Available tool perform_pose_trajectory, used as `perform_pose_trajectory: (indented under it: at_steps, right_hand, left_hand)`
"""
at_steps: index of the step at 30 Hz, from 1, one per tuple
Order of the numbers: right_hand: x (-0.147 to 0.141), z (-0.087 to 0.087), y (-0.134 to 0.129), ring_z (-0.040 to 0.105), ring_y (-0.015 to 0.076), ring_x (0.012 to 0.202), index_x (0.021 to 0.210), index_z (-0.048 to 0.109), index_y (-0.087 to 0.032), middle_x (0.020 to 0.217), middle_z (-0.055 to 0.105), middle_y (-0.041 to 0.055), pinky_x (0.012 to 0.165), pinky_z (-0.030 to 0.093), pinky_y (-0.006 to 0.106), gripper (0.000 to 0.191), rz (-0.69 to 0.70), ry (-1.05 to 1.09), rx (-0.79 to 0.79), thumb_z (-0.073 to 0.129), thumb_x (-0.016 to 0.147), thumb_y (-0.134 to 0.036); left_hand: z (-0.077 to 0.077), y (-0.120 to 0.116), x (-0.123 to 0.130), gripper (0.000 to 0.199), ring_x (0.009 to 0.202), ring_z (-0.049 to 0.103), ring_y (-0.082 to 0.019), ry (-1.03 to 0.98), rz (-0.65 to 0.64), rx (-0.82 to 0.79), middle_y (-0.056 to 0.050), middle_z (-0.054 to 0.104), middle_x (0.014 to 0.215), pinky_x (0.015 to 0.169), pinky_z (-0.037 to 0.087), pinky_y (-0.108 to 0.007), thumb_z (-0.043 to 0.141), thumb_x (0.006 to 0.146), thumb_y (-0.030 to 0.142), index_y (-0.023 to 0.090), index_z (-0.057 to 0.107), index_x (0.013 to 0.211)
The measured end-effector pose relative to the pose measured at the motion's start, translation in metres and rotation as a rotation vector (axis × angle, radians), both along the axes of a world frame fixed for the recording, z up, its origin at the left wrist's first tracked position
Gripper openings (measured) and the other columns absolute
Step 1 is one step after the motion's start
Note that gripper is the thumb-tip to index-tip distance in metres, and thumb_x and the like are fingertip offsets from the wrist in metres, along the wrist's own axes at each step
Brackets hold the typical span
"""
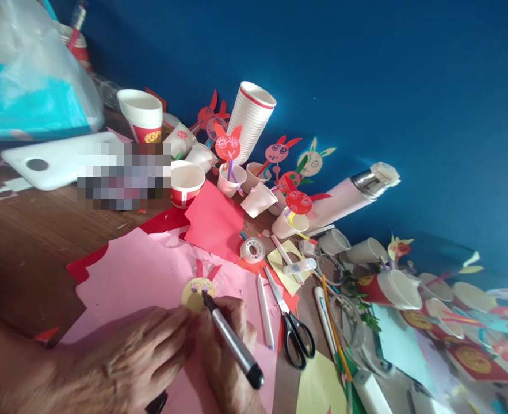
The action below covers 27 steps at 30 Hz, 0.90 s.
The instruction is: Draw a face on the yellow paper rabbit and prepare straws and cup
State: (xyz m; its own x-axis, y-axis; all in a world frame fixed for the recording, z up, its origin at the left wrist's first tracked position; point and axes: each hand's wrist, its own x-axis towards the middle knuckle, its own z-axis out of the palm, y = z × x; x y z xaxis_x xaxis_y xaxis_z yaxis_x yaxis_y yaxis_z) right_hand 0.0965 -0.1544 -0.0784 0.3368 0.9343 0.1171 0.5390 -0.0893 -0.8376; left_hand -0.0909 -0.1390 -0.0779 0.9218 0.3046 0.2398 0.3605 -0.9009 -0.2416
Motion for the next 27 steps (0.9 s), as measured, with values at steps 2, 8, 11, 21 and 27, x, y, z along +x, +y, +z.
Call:
perform_pose_trajectory:
  at_steps: [2, 8, 11, 21, 27]
  right_hand:
    - [0.0, -0.002, -0.001, 0.062, 0.0152, 0.044, 0.083, 0.064, -0.024, 0.057, 0.066, -0.0013, 0.044, 0.049, 0.021, 0.01, 0.004, -0.029, 0.007, 0.063, 0.082, -0.033]
    - [0.002, -0.004, -0.006, 0.062, 0.0165, 0.046, 0.076, 0.066, -0.027, 0.055, 0.064, -0.0009, 0.048, 0.049, 0.023, 0.014, 0.026, -0.092, 0.038, 0.064, 0.08, -0.039]
    - [0.003, -0.004, -0.006, 0.063, 0.0168, 0.047, 0.075, 0.066, -0.027, 0.056, 0.065, -0.0006, 0.049, 0.05, 0.024, 0.014, 0.035, -0.093, 0.046, 0.066, 0.078, -0.041]
    - [0.004, -0.001, -0.001, 0.061, 0.0124, 0.045, 0.08, 0.062, -0.023, 0.057, 0.065, -0.0031, 0.043, 0.048, 0.018, 0.008, 0.02, 0.016, 0.017, 0.064, 0.085, -0.029]
    - [0.0, -0.008, -0.002, 0.06, 0.0121, 0.047, 0.076, 0.058, -0.021, 0.057, 0.067, -0.0021, 0.045, 0.047, 0.019, 0.014, 0.045, 0.133, -0.054, 0.064, 0.088, -0.027]
  left_hand:
    - [0.002, 0.001, -0.002, 0.054, 0.129, 0.049, -0.038, 0.041, -0.041, -0.031, -0.018, 0.055, 0.139, 0.108, 0.031, -0.054, 0.05, 0.092, 0.047, 0.014, 0.06, 0.134]
    - [0.005, 0.0, -0.003, 0.049, 0.139, 0.038, -0.04, 0.006, 0.015, -0.05, -0.016, 0.052, 0.142, 0.111, 0.026, -0.057, 0.049, 0.093, 0.051, 0.02, 0.066, 0.128]
    - [0.005, 0.001, -0.001, 0.048, 0.136, 0.042, -0.04, -0.043, 0.008, -0.057, -0.017, 0.055, 0.139, 0.111, 0.025, -0.057, 0.051, 0.092, 0.053, 0.022, 0.069, 0.123]
    - [-0.001, -0.003, -0.006, 0.063, 0.131, 0.048, -0.04, 0.067, 0.001, 0.037, -0.022, 0.053, 0.141, 0.111, 0.029, -0.058, 0.05, 0.089, 0.053, 0.012, 0.058, 0.137]
    - [-0.015, -0.006, -0.002, 0.063, 0.133, 0.048, -0.039, 0.094, 0.016, 0.125, -0.021, 0.051, 0.143, 0.111, 0.031, -0.058, 0.042, 0.091, 0.052, 0.014, 0.054, 0.139]
